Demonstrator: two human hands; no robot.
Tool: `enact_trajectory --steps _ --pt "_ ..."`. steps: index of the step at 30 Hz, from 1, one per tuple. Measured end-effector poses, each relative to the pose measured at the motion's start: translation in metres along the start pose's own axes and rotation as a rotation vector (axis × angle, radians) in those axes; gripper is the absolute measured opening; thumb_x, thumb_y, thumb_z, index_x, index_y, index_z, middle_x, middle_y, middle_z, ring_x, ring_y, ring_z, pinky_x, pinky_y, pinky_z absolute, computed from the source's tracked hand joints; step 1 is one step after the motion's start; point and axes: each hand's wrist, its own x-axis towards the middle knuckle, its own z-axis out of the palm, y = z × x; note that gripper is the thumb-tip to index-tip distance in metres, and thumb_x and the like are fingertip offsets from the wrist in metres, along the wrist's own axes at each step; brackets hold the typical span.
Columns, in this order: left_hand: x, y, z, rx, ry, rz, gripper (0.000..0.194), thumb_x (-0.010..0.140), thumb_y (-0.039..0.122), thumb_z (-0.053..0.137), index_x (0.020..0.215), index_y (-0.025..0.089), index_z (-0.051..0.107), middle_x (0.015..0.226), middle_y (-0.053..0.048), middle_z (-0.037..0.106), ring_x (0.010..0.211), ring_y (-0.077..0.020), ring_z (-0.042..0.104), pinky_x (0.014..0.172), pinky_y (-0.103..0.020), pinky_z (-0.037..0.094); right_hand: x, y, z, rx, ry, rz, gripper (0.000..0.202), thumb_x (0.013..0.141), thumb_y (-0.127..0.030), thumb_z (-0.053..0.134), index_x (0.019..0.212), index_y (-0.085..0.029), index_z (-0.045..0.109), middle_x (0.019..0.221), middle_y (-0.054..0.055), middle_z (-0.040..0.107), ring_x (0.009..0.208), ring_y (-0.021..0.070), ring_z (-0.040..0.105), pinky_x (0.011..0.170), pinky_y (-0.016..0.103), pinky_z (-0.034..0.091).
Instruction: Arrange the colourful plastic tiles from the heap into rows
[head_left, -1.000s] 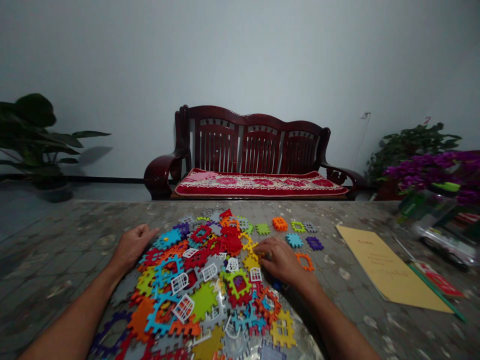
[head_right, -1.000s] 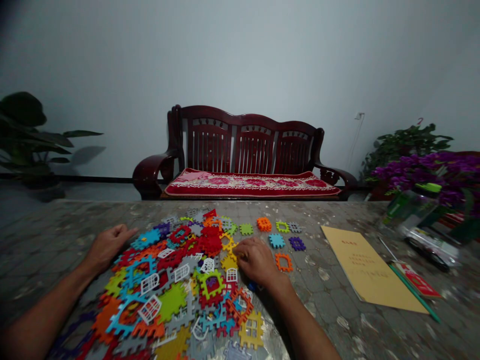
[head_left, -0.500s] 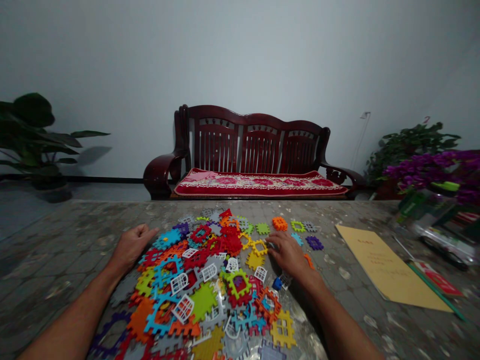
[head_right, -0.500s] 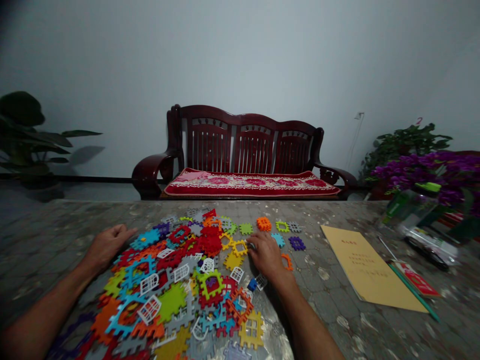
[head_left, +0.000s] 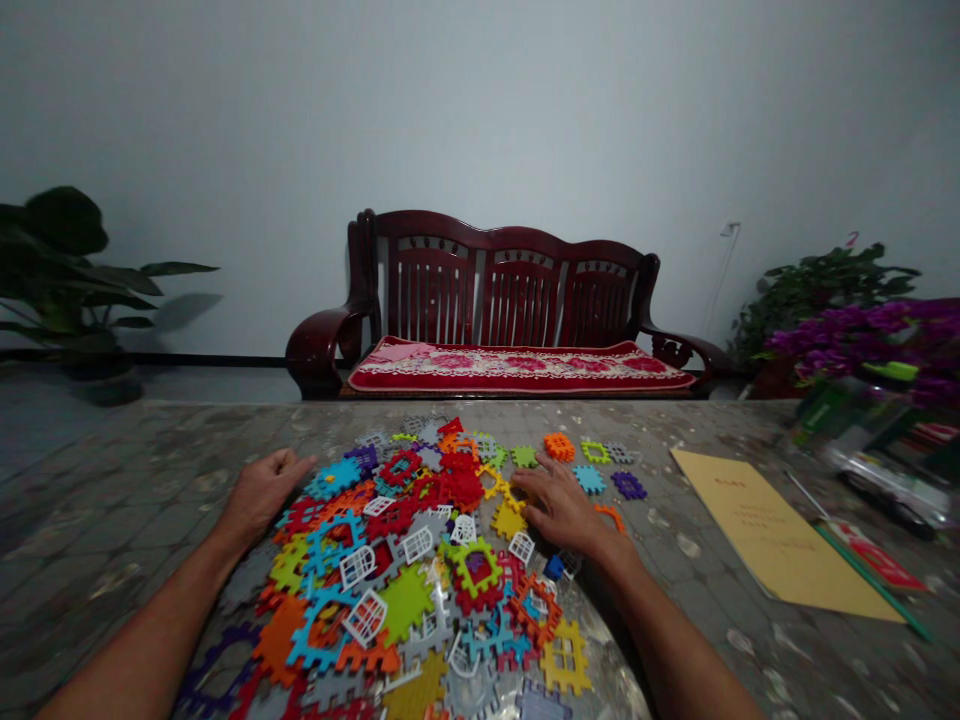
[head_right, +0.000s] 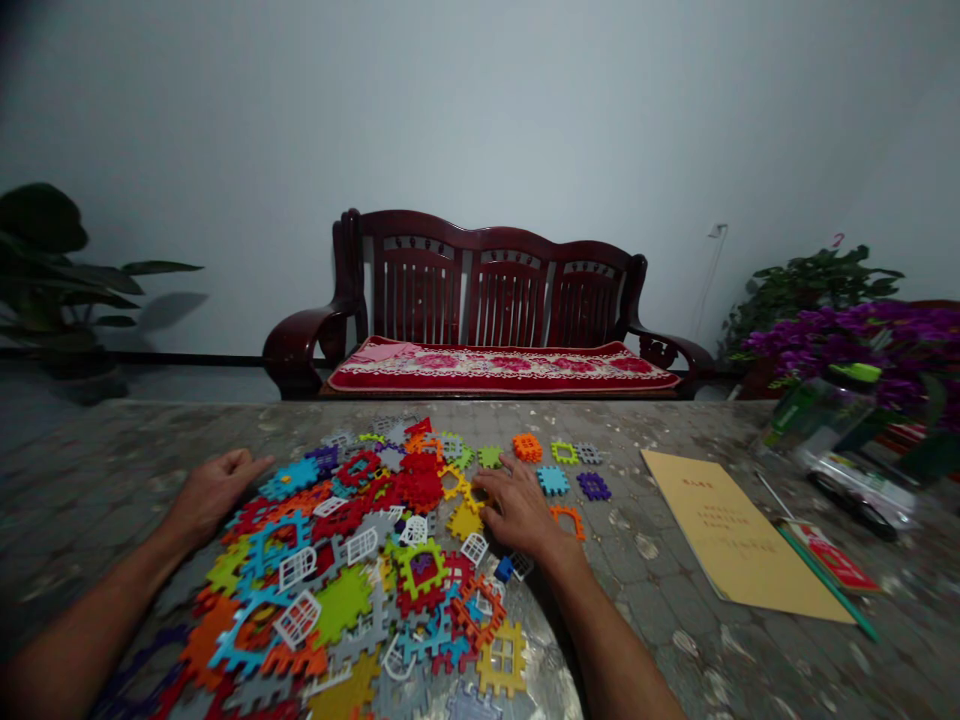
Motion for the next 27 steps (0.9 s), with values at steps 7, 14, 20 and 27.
enact_trajectory --steps 7,14,20,27 --pt "-0.001 0.001 0.0 0.01 0.001 -0.003 0.051 0.071 0.072 0.052 0.058 0.028 0.03 0.053 0.008 0.032 0.056 -0.0137 0.034 0.057 -0.027 0.029 0.001 0.005 -0.002 -0.048 0.005 -0.005 0.04 0.095 -0.028 0.064 0.134 -0.022 0.068 0.139 0.011 0.068 0.143 0.0331 0.045 0.12 0.054 0.03" --pt "-0.001 0.003 -0.002 0.028 -0.017 -0.008 0.048 0.071 0.069 0.052 0.059 0.028 0.031 0.051 0.008 0.034 0.056 -0.0147 0.036 0.058 -0.027 0.029 0.001 0.009 0.001 -0.106 0.083 -0.002 0.033 0.097 -0.027 0.065 0.129 -0.022 0.07 0.128 0.011 0.072 0.127 0.0296 0.054 0.112 0.045 0.038" --pt "0.0 0.003 -0.001 0.035 -0.012 0.0 0.045 0.071 0.066 0.051 0.058 0.028 0.031 0.052 0.008 0.034 0.057 -0.0143 0.036 0.058 -0.028 0.028 -0.005 -0.001 0.003 -0.161 0.15 -0.065 0.018 0.1 -0.023 0.059 0.108 -0.022 0.075 0.108 0.008 0.073 0.106 0.0253 0.059 0.093 0.037 0.041" --pt "0.0 0.002 -0.001 0.012 -0.005 0.003 0.045 0.071 0.066 0.052 0.058 0.028 0.031 0.052 0.008 0.033 0.057 -0.014 0.035 0.059 -0.028 0.029 -0.014 -0.022 0.005 -0.182 0.062 -0.062 0.017 0.093 -0.018 0.06 0.093 -0.023 0.076 0.093 0.005 0.075 0.094 0.0212 0.062 0.084 0.033 0.038"
